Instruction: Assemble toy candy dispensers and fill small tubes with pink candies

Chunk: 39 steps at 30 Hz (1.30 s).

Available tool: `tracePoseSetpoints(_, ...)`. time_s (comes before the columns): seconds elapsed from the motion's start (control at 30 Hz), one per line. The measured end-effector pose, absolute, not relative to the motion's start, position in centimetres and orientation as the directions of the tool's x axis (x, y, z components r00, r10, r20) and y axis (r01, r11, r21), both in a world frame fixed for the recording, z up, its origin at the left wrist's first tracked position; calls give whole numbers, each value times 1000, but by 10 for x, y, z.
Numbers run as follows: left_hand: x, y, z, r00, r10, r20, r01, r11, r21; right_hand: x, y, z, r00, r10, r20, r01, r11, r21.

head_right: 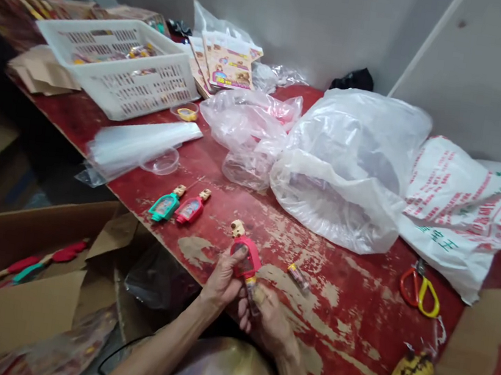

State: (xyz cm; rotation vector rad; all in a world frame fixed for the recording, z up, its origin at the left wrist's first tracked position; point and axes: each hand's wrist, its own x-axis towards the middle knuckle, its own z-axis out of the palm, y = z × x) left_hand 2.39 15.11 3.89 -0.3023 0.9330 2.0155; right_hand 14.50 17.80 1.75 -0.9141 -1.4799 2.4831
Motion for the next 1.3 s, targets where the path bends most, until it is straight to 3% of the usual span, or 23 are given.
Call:
tracePoseSetpoints(0.1,21,144,43,-443,767,-463,-846,-187,499,144,172,5,-905,115,-409,182,-765,-617)
tracePoseSetpoints(0.2,18,139,46,-295,853,-430,-872,-56,487,145,169,2,-922,35,-387,206,-801,-562)
tracePoseSetpoints(0.27,19,139,46,-318,844,-431,-864,-71,499,145,169,6,-912,118,-392,206,-693,-691)
tracePoseSetpoints(0.33,19,143,44,-412,803,-432,-833,-139,536,144,170,9,-857,368,-362,240,-337,-910)
tracePoseSetpoints(0.4,18,147,41,-511,739,-439,-795,-212,568,145,173,10,-761,604,-236,366,99,-925)
tracePoseSetpoints(0.43,18,150,39,-551,704,-448,-779,-241,579,146,174,10,-722,665,-191,422,206,-883)
tracePoseSetpoints(0.5,16,153,37,-600,648,-469,-761,-279,586,149,175,11,-694,695,-191,451,212,-867)
tracePoseSetpoints(0.6,16,154,35,-616,617,-489,-758,-296,581,151,178,18,-716,647,-265,369,28,-929)
tracePoseSetpoints(0.7,20,153,35,-619,612,-492,-760,-310,571,150,179,26,-706,658,-262,327,-24,-945)
tracePoseSetpoints(0.8,24,152,34,-636,602,-482,-746,-323,582,148,178,27,-685,705,-181,298,45,-953)
tracePoseSetpoints(0.93,27,151,35,-666,594,-451,-715,-337,613,147,175,23,-677,736,-2,279,254,-926)
tracePoseSetpoints(1.2,32,151,41,-664,611,-431,-707,-326,628,150,179,18,-654,743,142,295,424,-856)
tracePoseSetpoints(1.27,32,151,42,-655,617,-436,-714,-315,626,151,182,20,-663,739,117,256,370,-893)
tracePoseSetpoints(1.3,33,151,43,-647,626,-435,-719,-310,622,151,182,21,-669,743,40,239,266,-934)
